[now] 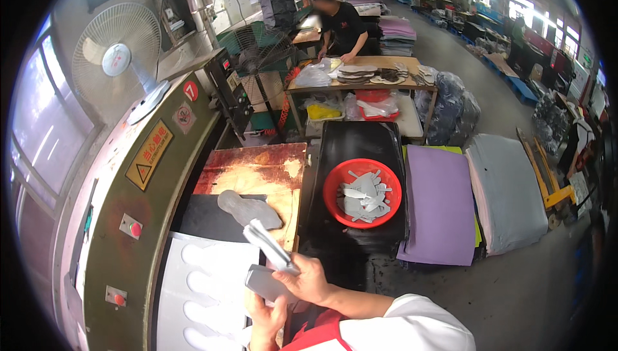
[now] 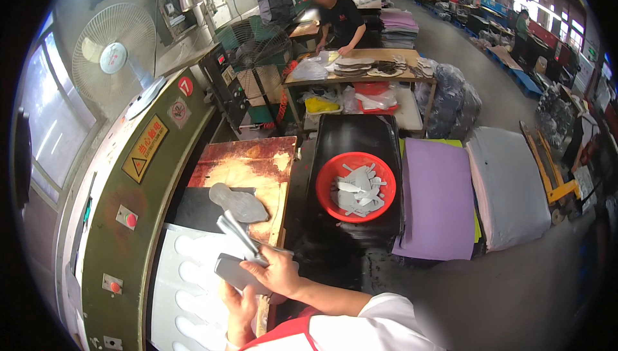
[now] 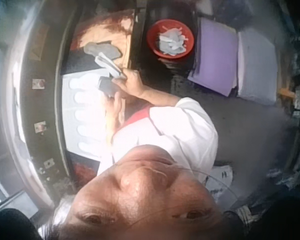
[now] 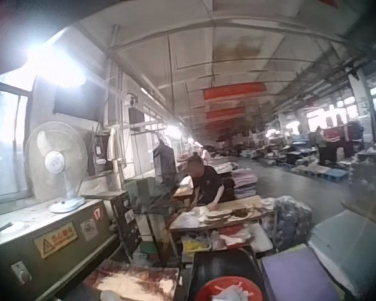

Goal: The person places sheets of foam or rubber material onto a cutting machine, presses a button to cut, and removes the cut pieces. They repeat this process with different colored sheets, stacking the cut pieces on a nearby table.

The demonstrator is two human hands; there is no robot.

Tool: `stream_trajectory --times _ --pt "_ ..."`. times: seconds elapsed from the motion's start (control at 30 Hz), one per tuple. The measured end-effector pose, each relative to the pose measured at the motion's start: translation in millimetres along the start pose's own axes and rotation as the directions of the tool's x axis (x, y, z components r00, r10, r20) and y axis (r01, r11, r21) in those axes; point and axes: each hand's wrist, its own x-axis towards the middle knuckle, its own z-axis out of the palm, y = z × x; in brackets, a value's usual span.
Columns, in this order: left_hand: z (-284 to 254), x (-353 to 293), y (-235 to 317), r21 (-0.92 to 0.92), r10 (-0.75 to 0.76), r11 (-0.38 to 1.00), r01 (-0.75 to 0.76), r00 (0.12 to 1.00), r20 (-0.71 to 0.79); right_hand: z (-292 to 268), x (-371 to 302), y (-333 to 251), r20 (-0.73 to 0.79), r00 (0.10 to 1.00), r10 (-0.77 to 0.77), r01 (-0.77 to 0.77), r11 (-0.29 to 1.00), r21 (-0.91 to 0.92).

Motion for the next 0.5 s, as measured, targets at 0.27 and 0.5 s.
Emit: stream_trajectory --times 0.27,0.5 --pt "38.3 11.0 -7.9 -0.730 -0.074 0.682 -0.039 0.990 -0.122 -43.3 14.4 30.6 -0.414 0.861 0.296 -0.226 0.951 0.209" --pt "22.2 69.3 -23.4 -0.909 -0.573 0.414 -0.041 0.765 -0.295 -174.0 -26.1 68.2 -0.741 0.625 0.245 -0.389 0.921 -0.023"
